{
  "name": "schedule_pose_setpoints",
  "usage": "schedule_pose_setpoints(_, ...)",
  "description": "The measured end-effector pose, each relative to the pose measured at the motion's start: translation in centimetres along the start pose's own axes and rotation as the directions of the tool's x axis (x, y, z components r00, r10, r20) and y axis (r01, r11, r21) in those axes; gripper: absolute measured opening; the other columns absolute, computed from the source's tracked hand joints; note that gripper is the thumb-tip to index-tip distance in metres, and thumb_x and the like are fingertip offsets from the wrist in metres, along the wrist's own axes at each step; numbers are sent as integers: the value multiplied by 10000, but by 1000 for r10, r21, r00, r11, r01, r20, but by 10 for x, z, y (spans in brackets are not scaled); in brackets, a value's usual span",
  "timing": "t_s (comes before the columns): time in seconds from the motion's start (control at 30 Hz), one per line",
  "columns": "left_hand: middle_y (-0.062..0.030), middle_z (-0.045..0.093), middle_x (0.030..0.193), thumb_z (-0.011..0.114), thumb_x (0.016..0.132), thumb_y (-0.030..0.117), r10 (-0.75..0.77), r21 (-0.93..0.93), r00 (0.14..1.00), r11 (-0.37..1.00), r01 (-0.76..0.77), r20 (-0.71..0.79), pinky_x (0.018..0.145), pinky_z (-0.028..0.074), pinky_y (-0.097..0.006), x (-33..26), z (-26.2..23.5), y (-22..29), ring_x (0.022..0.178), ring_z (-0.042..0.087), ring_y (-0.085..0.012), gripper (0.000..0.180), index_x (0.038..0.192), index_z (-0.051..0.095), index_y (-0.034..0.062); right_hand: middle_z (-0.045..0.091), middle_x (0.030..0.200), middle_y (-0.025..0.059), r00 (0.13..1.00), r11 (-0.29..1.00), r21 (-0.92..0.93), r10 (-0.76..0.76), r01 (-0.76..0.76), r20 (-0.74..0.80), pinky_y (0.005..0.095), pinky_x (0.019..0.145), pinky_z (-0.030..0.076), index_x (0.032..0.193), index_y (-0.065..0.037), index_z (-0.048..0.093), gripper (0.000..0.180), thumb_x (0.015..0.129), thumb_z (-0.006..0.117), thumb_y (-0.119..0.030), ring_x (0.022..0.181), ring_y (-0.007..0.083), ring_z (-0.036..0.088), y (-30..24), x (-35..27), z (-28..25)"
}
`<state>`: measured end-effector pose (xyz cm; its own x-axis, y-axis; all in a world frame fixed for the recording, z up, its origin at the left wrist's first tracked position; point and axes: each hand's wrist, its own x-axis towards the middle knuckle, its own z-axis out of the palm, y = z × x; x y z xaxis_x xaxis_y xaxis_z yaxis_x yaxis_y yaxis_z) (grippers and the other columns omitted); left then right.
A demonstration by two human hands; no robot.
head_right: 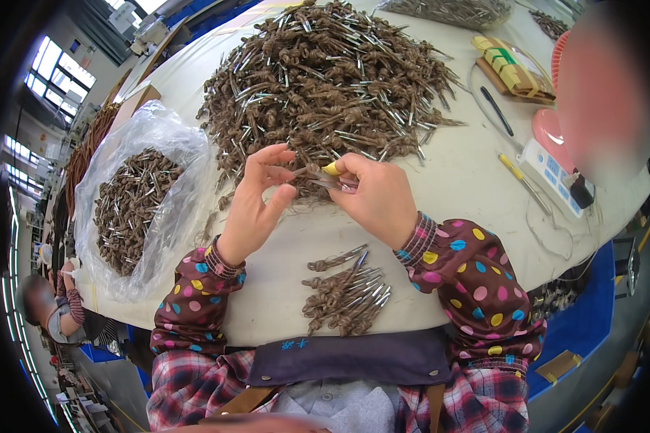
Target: The worker is assembling small metal and fabric components, likely zipper pulls or clothing fasteners, by attaching metal clips to fabric tabs.
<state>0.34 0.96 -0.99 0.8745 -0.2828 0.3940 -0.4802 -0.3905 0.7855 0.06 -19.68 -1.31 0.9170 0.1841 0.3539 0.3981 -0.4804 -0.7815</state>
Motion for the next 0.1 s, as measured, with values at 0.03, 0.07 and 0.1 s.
schedule_pose_setpoints(0.03,-106,563,1139,701,838,275,104,135,994,985,-108,33,767,494,-316,-2,2,5,911,615,-201,555,1273,446,46,652,699,60,1000,1000,0,3,-3,-1,233,558,456,936,-22,651,172,797,711,-106,569,91,560,-1,0,-1)
schedule_pose_setpoints(0.07,-119,577,1132,752,776,308,153,246,986,955,-164,67,787,501,-321,-1,4,8,910,619,-233,647,1293,445,70,666,743,85,997,998,-35,61,-60,36,269,592,492,931,-31,650,206,770,715,-141,629,151,619,-2,0,-3)
schedule_pose_setpoints(0.1,-121,569,1176,743,788,318,181,329,976,920,-212,122,805,503,-338,-1,4,5,930,622,-225,673,1326,410,86,680,787,111,990,991,-73,118,-113,71,305,626,528,927,-41,648,241,742,720,-177,690,210,678,-4,1,-5)
